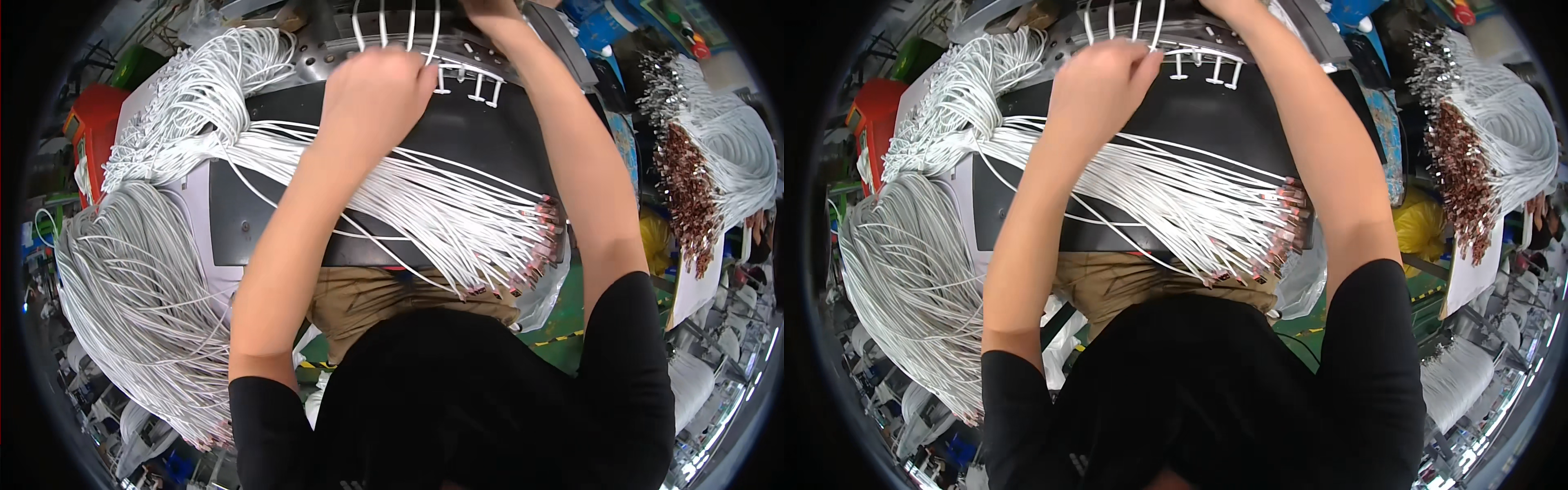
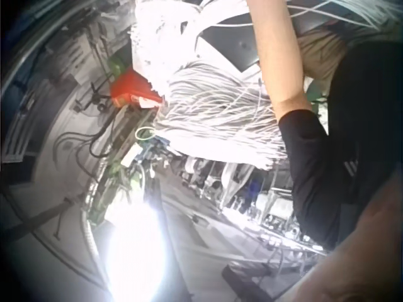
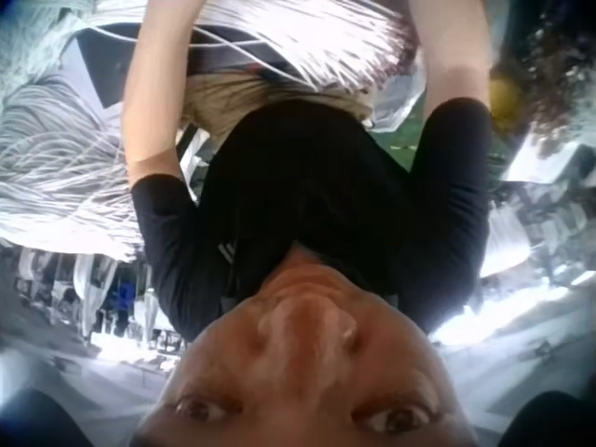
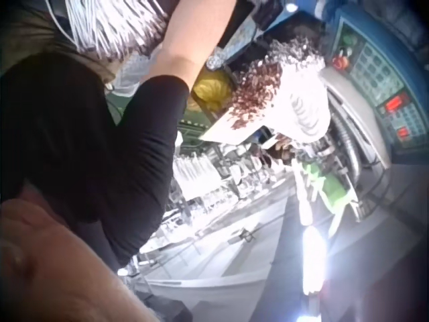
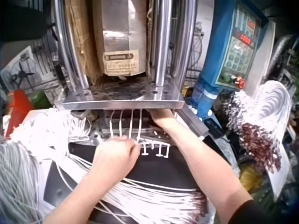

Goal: Arranging bunches of white electrical wires and feeding them into a crimping machine at a manufacturing station.

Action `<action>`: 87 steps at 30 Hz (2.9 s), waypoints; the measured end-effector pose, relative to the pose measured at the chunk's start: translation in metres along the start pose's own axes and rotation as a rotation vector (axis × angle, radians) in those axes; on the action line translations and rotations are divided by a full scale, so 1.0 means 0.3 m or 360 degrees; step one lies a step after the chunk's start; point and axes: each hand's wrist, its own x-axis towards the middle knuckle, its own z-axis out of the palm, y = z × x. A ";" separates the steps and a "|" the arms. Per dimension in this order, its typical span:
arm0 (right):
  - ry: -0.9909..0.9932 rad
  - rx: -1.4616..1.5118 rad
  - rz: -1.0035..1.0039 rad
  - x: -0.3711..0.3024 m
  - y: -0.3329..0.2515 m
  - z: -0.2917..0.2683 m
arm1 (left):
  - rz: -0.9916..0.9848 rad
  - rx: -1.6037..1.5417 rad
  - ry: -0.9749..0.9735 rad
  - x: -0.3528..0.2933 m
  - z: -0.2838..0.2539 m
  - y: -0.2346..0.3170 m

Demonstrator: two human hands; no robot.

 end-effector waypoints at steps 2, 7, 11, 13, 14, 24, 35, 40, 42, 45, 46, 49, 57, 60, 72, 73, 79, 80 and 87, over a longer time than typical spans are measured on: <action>-0.0106 -0.0114 -0.0092 0.079 0.111 0.064 | -0.0194 0.0042 -0.0222 0.103 -0.006 -0.020; 0.0025 -0.0526 -0.0001 0.090 0.210 0.123 | -0.0466 -0.0064 -0.0777 0.261 -0.027 -0.067; -0.0054 -0.0459 -0.0134 0.030 0.010 0.046 | -0.0390 -0.0111 -0.0289 0.244 0.020 -0.130; -0.0323 -0.0749 -0.0178 -0.007 -0.140 0.001 | -0.0368 -0.0069 -0.0075 0.212 0.055 -0.182; -0.0306 -0.0584 -0.0240 -0.058 -0.206 -0.040 | -0.0365 -0.0023 0.0028 0.197 0.073 -0.210; 0.0141 -0.0573 -0.0812 -0.171 -0.439 -0.048 | 0.0012 0.0770 0.0480 0.169 0.224 -0.268; 0.0043 -0.0627 -0.0268 -0.208 -0.372 -0.039 | 0.0165 0.0544 0.0762 0.142 0.162 -0.221; -0.0010 -0.0186 0.0217 -0.534 -0.428 -0.399 | -0.0272 -0.0808 0.0246 -0.241 -0.102 -0.043; 0.0522 -0.0091 0.0369 -0.751 -0.417 -0.559 | -0.0712 -0.2250 -0.0284 -0.523 -0.198 -0.021; 0.0710 -0.0369 0.0769 -1.105 -0.438 -0.703 | -0.1226 -0.2907 -0.0410 -0.869 -0.142 -0.006; 0.0389 -0.0365 0.0788 -1.211 -0.464 -0.707 | -0.1527 -0.2912 -0.0431 -0.946 -0.098 -0.004; -0.0340 -0.0471 0.0915 -1.465 -0.549 -0.603 | -0.1984 -0.2767 0.0306 -1.067 0.009 -0.008; -0.0883 -0.0805 0.0119 -1.634 -0.527 -0.459 | -0.2052 -0.2192 0.0774 -1.082 0.067 -0.092; -0.1062 -0.0964 0.0238 -1.616 -0.499 -0.477 | -0.2192 -0.2062 0.0777 -1.078 0.075 -0.087; -0.1620 -0.0976 0.0284 -1.592 -0.339 -0.467 | -0.2162 -0.2158 0.0504 -1.070 0.061 -0.094; -0.1671 -0.0999 0.0278 -1.589 -0.328 -0.472 | -0.2145 -0.2197 0.0473 -1.078 0.072 -0.096; -0.1994 -0.1036 0.0392 -1.560 -0.327 -0.540 | -0.2116 -0.2224 0.0454 -1.065 0.103 -0.072; -0.2043 -0.1026 0.0418 -1.545 -0.330 -0.560 | -0.2097 -0.2139 0.0523 -1.058 0.105 -0.052; -0.0929 0.0991 0.1667 -1.258 -0.416 -0.855 | -0.1417 -0.1384 0.0308 -0.995 0.011 0.116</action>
